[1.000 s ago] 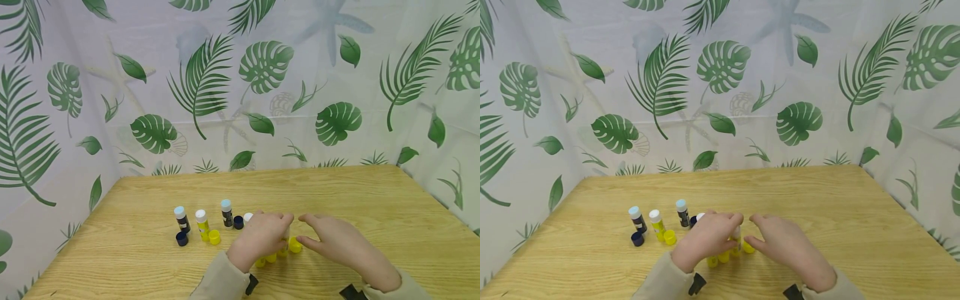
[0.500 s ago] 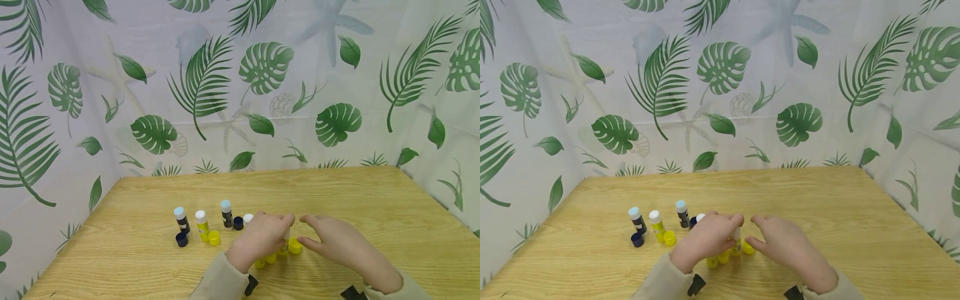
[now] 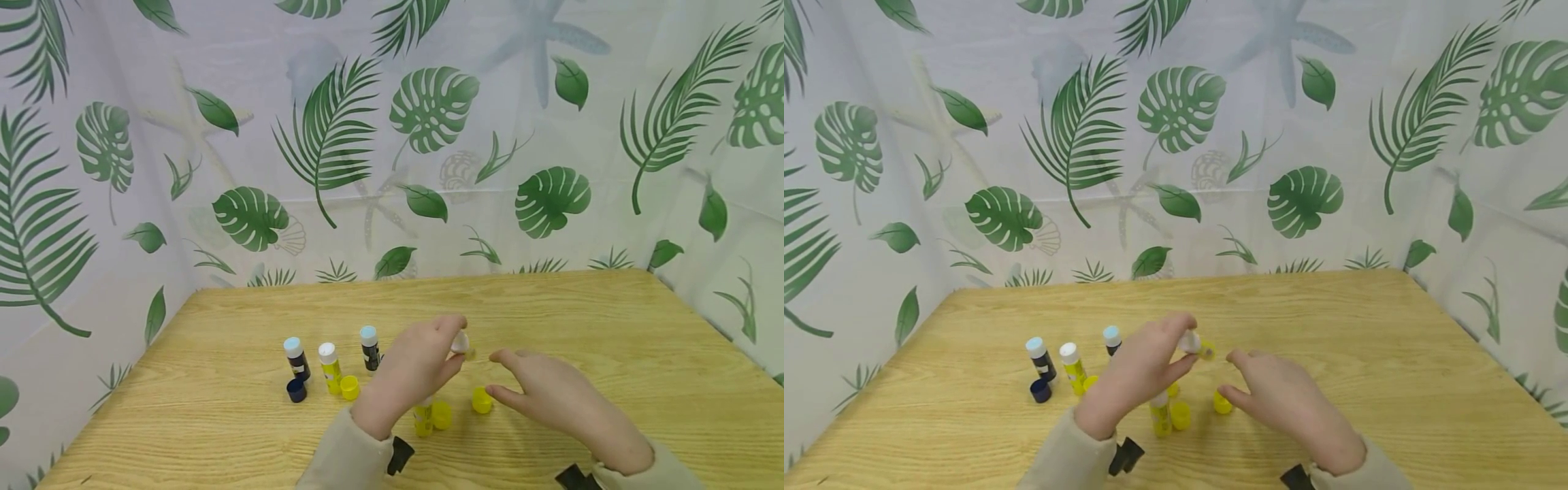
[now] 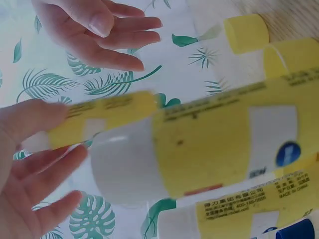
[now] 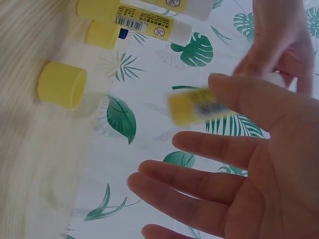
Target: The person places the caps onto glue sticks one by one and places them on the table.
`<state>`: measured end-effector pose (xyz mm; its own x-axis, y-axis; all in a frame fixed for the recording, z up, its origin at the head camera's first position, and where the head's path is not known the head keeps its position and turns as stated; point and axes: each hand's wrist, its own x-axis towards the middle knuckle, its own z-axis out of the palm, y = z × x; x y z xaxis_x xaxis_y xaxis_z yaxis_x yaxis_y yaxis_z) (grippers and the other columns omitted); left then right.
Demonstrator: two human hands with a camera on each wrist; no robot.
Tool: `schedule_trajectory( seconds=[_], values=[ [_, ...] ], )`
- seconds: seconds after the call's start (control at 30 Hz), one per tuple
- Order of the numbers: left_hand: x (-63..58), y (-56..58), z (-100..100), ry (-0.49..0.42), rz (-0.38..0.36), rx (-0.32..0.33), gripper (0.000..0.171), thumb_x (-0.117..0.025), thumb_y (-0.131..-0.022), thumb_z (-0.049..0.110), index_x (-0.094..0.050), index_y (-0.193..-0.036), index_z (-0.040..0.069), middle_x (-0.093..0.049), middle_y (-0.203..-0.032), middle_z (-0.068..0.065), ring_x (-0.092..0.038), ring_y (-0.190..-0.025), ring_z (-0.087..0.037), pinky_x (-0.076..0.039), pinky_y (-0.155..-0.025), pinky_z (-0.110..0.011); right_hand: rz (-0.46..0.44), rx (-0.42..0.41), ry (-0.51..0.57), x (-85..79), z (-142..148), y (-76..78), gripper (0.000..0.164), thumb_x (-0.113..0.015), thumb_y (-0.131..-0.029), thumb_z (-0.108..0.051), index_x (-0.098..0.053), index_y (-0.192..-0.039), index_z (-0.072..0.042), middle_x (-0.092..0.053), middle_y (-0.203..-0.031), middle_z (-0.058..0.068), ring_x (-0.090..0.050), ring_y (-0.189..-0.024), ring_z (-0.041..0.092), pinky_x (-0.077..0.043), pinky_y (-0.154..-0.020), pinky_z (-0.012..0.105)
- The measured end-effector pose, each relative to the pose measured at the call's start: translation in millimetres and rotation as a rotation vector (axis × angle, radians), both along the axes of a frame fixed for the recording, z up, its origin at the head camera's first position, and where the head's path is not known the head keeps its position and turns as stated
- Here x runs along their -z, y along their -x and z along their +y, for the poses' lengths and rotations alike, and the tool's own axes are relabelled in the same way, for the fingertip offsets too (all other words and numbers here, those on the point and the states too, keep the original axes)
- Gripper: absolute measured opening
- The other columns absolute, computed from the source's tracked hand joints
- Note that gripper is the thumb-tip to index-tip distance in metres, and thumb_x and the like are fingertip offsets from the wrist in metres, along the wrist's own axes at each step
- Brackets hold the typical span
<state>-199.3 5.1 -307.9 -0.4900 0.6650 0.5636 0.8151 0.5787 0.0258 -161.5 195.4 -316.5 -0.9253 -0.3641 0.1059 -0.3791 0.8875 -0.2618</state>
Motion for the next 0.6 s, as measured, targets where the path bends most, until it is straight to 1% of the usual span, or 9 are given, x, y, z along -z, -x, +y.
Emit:
schedule_trajectory(
  seconds=[0.1, 0.17, 0.23, 0.37, 0.47, 0.6],
  values=[
    [0.7, 1.2, 0, -0.19, 0.074, 0.013, 0.03, -0.068, -0.076, 0.011, -0.05, -0.098, 0.001, -0.057, -0.087, -0.007, -0.057, -0.065, -0.012, -0.045, -0.059, -0.015, 0.009, -0.017, 0.005, 3.7, 1, 2.1, 0.042, -0.063, -0.08, -0.034, -0.057, -0.108, -0.003, -0.062, -0.097, 0.008, -0.06, -0.081, 0.021, -0.048, -0.064, 0.036],
    [0.3, 1.0, 0, -0.298, 0.084, 0.025, 0.028, -0.068, -0.075, 0.008, -0.049, -0.094, 0.0, -0.054, -0.084, -0.008, -0.056, -0.064, -0.013, -0.045, -0.059, -0.015, 0.007, -0.026, 0.008, 6.9, 1, 4.2, 0.041, -0.063, -0.08, -0.033, -0.057, -0.107, -0.003, -0.062, -0.095, 0.008, -0.06, -0.081, 0.021, -0.048, -0.064, 0.036],
    [-0.3, 0.7, 0, -0.376, 0.079, 0.038, 0.028, -0.068, -0.074, 0.006, -0.049, -0.093, 0.0, -0.053, -0.083, -0.007, -0.056, -0.066, -0.013, -0.046, -0.061, -0.015, -0.001, -0.035, 0.011, 10.4, 2, 6.9, 0.04, -0.063, -0.08, -0.031, -0.057, -0.106, -0.002, -0.062, -0.096, 0.009, -0.06, -0.082, 0.022, -0.048, -0.065, 0.037],
    [-1.8, -0.1, 0, -0.443, 0.059, 0.056, 0.028, -0.066, -0.074, 0.003, -0.049, -0.095, 0.0, -0.05, -0.084, -0.008, -0.056, -0.069, -0.013, -0.046, -0.063, -0.015, -0.03, -0.037, 0.018, 17.4, 2, 12.7, 0.043, -0.064, -0.08, -0.029, -0.055, -0.11, 0.0, -0.061, -0.101, 0.012, -0.059, -0.087, 0.026, -0.047, -0.071, 0.04],
    [-1.8, 0.2, 0, -0.453, 0.054, 0.067, 0.028, -0.066, -0.074, 0.002, -0.049, -0.096, -0.001, -0.05, -0.085, -0.008, -0.055, -0.07, -0.013, -0.045, -0.064, -0.014, -0.04, -0.04, 0.025, 21.6, 1, 14.7, 0.047, -0.066, -0.079, -0.028, -0.052, -0.115, 0.0, -0.06, -0.105, 0.015, -0.058, -0.089, 0.027, -0.047, -0.071, 0.041],
    [-2.0, 0.6, 1, -0.451, 0.061, 0.079, 0.027, -0.064, -0.074, 0.001, -0.048, -0.095, 0.0, -0.048, -0.084, -0.008, -0.053, -0.068, -0.013, -0.045, -0.062, -0.014, -0.04, -0.058, 0.022, 25.9, -2, 14.7, 0.051, -0.069, -0.076, -0.025, -0.051, -0.116, 0.0, -0.058, -0.107, 0.017, -0.057, -0.092, 0.03, -0.047, -0.073, 0.043]
  ],
)
